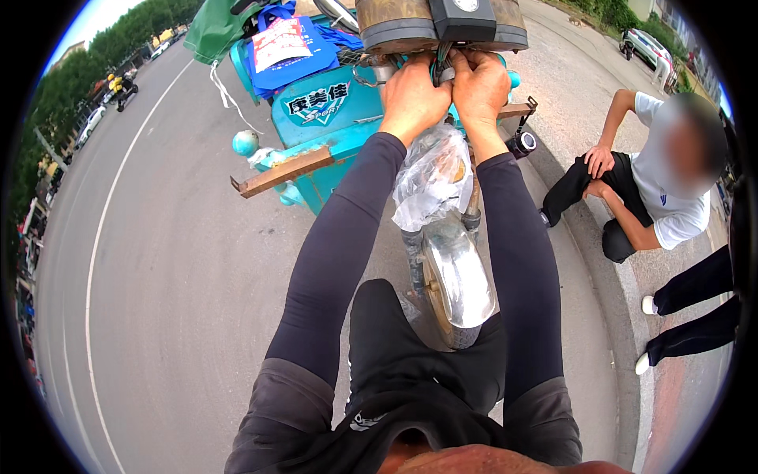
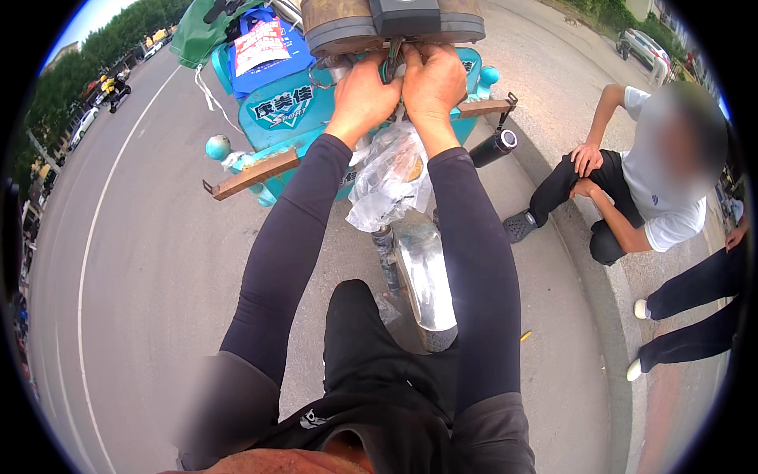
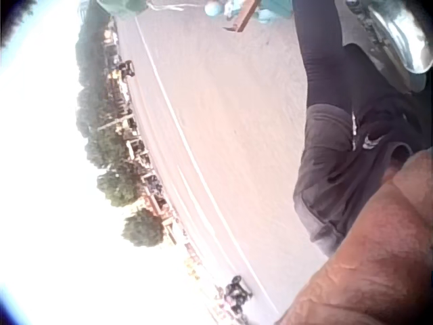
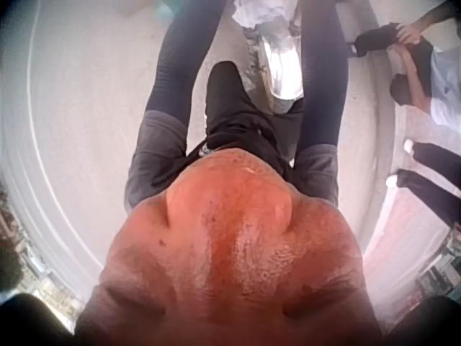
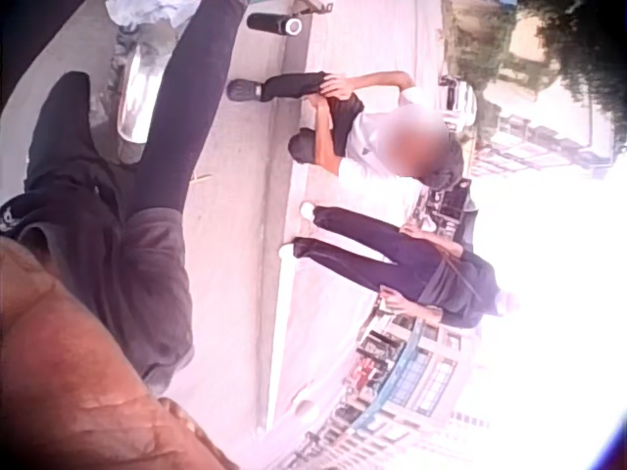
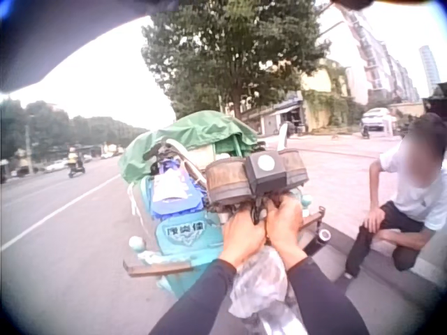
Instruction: The person repairs a teal electric scooter on a city sidewalk. They remove a plastic bag from the front assembly, use a yellow wrench to tighten bolts on the handlebar stem, and adjust the dashboard area. The person then gathers tools and interacts with bystanders.
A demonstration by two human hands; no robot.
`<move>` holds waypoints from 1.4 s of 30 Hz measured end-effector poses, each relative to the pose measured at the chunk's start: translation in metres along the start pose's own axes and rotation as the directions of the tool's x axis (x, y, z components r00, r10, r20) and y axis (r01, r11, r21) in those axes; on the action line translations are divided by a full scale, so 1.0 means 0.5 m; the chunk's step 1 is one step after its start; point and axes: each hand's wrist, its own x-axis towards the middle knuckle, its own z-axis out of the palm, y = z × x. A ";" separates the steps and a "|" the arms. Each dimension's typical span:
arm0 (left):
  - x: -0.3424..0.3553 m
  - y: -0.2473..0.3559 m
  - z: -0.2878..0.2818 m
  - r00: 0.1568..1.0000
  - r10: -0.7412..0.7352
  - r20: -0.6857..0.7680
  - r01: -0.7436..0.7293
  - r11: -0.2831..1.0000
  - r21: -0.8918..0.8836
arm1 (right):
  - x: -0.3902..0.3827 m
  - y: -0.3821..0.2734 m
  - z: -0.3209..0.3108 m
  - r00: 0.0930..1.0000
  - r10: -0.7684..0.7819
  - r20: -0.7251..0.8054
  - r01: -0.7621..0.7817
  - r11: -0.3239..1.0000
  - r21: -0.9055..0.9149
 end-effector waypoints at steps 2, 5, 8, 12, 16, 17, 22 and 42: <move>0.005 -0.010 0.000 0.999 0.020 -0.026 -0.020 0.999 0.025 | -0.001 0.000 0.006 1.000 -0.023 0.015 0.023 1.000 -0.004; 0.007 -0.017 0.003 0.999 0.038 -0.029 -0.038 0.999 0.008 | -0.006 0.000 0.010 0.995 -0.092 -0.026 0.092 0.996 -0.007; 0.009 -0.018 0.006 1.000 0.022 -0.011 -0.022 1.000 0.022 | -0.005 -0.005 0.007 0.999 -0.054 -0.007 0.054 0.998 -0.024; 0.008 -0.013 0.002 1.000 0.020 0.000 -0.020 0.999 0.040 | -0.001 -0.005 0.006 0.999 0.048 -0.010 -0.048 0.997 0.056; 0.005 -0.010 0.001 1.000 0.028 0.005 -0.028 0.999 0.023 | -0.002 0.000 0.016 0.997 0.040 -0.069 -0.035 0.997 0.070; 0.005 -0.011 -0.001 1.000 0.029 0.003 -0.029 0.999 0.025 | -0.005 -0.002 0.018 0.996 0.061 -0.058 -0.056 0.995 0.082; 0.005 -0.013 0.004 0.998 0.052 -0.039 -0.051 0.998 0.034 | -0.010 -0.006 0.014 0.998 0.034 -0.054 -0.030 0.997 0.067; 0.008 -0.008 0.005 0.998 0.056 -0.028 -0.055 0.998 0.031 | -0.005 0.013 0.024 0.966 -0.174 -0.190 0.175 0.985 -0.012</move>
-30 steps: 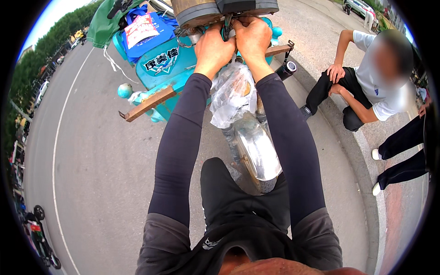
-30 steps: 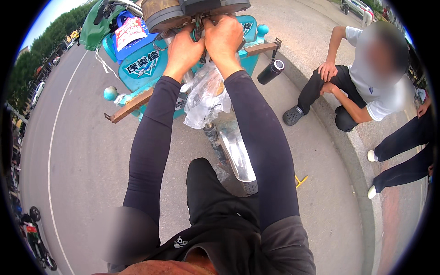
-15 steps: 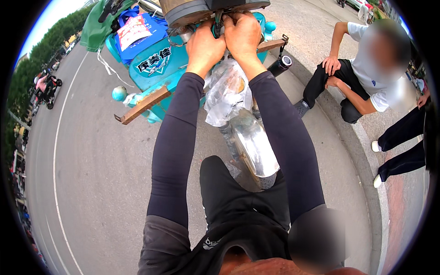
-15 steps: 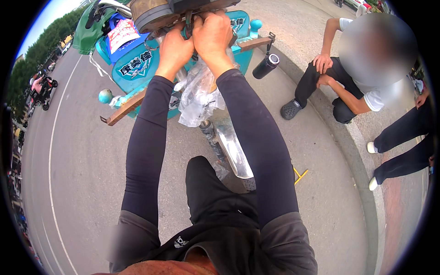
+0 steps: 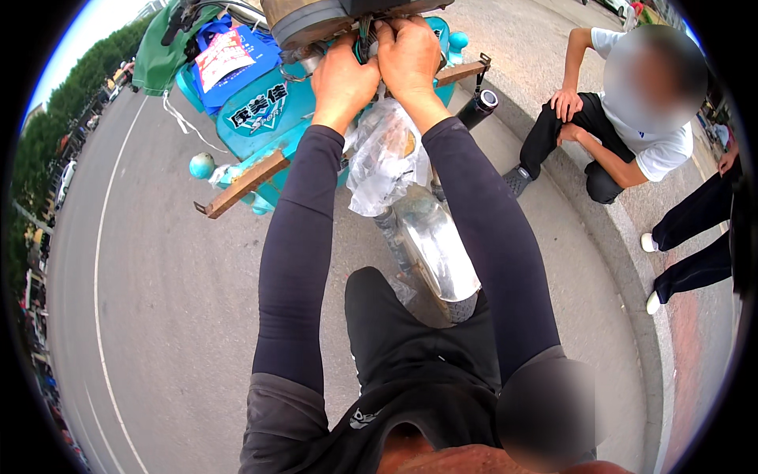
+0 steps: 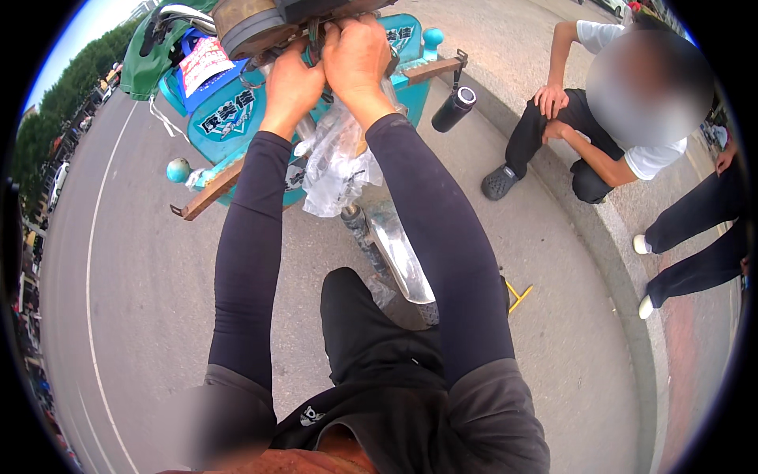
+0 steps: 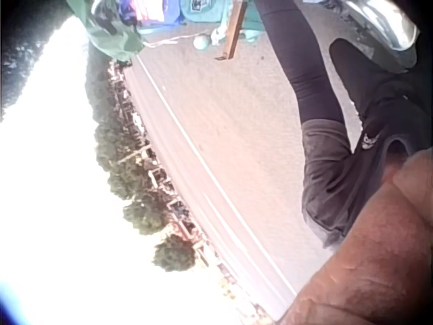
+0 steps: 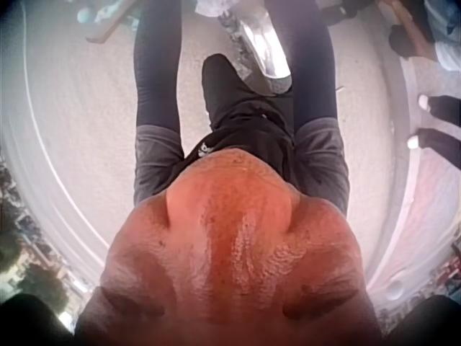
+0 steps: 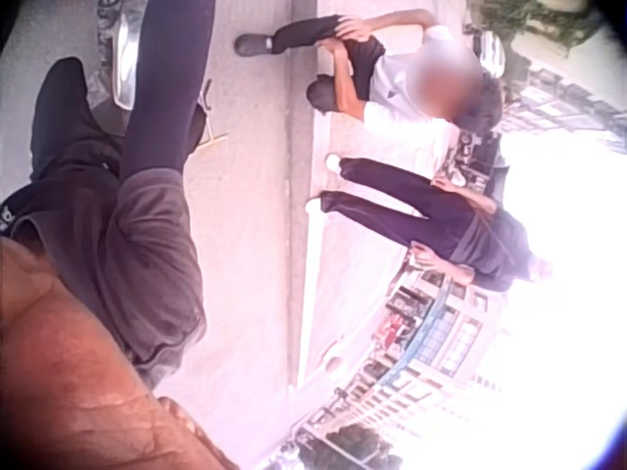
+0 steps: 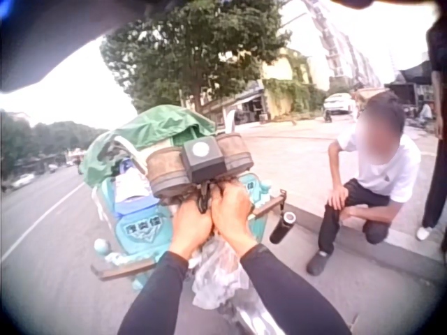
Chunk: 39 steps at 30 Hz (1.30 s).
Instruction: The person repairs a teal electric scooter on a city sidewalk. They remove a plastic bag from the front assembly, use a yellow wrench to tighten bolts on the handlebar stem, and adjust the dashboard area. The person then gathers tools and interacts with bystanders.
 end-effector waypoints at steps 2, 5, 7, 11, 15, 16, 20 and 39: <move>-0.002 -0.004 -0.001 1.000 -0.019 0.012 0.019 1.000 0.005 | -0.003 -0.006 -0.007 1.000 -0.009 0.029 0.009 1.000 0.004; -0.001 -0.005 -0.003 0.999 -0.039 0.033 0.039 0.999 0.012 | 0.005 -0.010 -0.011 0.982 0.142 0.123 -0.145 0.989 0.016; -0.001 -0.007 -0.001 0.999 -0.026 0.027 0.026 1.000 0.016 | 0.005 -0.012 -0.009 0.972 0.192 0.133 -0.200 0.979 0.045; 0.000 -0.009 -0.003 1.000 0.010 0.009 -0.010 1.000 -0.006 | -0.001 -0.013 -0.011 0.966 0.207 0.152 -0.227 0.965 0.130; -0.001 -0.003 0.001 1.000 0.022 -0.011 -0.022 1.000 0.001 | 0.003 -0.009 -0.005 0.974 0.207 0.092 -0.215 0.972 0.095; -0.002 -0.005 0.001 0.999 0.029 -0.014 -0.029 1.000 0.008 | 0.005 -0.009 -0.004 0.965 0.238 0.114 -0.248 0.965 0.086; -0.001 -0.006 0.003 1.000 0.000 -0.006 0.000 1.000 -0.006 | -0.005 -0.010 -0.001 0.979 0.178 0.096 -0.185 0.980 0.069; 0.006 -0.005 -0.001 0.998 0.034 -0.051 -0.032 0.999 0.040 | 0.018 -0.058 -0.027 0.936 0.326 0.133 -0.340 0.934 0.107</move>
